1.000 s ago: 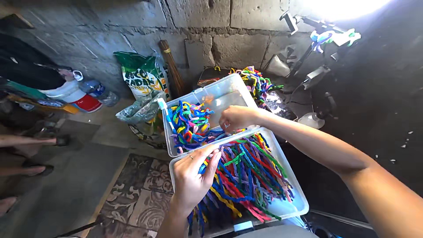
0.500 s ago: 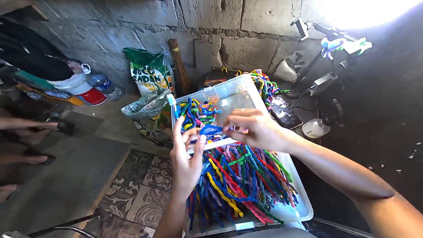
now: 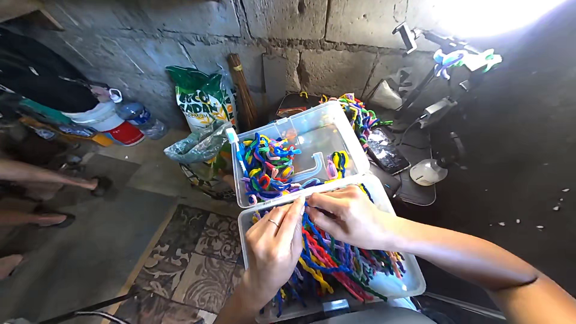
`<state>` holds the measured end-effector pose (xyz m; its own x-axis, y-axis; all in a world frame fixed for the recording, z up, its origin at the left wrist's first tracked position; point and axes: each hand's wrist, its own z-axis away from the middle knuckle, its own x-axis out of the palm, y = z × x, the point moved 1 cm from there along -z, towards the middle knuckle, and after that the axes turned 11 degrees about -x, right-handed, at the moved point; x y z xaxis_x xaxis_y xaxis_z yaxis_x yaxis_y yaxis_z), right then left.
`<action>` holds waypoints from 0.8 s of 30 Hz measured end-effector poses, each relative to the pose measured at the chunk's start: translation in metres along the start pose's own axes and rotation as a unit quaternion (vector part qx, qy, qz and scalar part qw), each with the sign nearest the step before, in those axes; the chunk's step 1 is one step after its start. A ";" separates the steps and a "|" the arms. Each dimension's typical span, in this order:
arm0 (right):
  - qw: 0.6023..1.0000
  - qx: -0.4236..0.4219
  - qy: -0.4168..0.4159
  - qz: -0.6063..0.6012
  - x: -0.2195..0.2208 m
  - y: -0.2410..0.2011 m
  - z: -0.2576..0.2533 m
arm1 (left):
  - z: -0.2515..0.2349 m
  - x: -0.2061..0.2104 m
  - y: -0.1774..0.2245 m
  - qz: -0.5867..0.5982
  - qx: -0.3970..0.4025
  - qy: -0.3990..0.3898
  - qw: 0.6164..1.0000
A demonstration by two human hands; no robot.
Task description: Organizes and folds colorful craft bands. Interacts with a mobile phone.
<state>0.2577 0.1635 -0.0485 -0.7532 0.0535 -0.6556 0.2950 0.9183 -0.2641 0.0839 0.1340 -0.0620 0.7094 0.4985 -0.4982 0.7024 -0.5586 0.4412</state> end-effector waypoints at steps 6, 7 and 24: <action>0.999 0.022 0.011 -0.020 -0.002 -0.001 0.000 | -0.001 0.002 0.000 0.033 -0.003 -0.007 0.999; 1.000 0.016 0.016 -0.010 -0.002 -0.001 0.001 | -0.001 0.002 0.000 0.041 -0.006 -0.013 0.999; 0.908 0.217 0.334 0.128 -0.066 0.102 0.055 | -0.004 0.008 -0.009 0.128 -0.033 -0.124 0.983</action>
<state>0.3700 0.2326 -0.0707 -0.7734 0.6021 -0.1983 0.6055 0.6090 -0.5123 0.0840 0.1457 -0.0672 0.8332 0.1660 -0.5275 0.5109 -0.5958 0.6196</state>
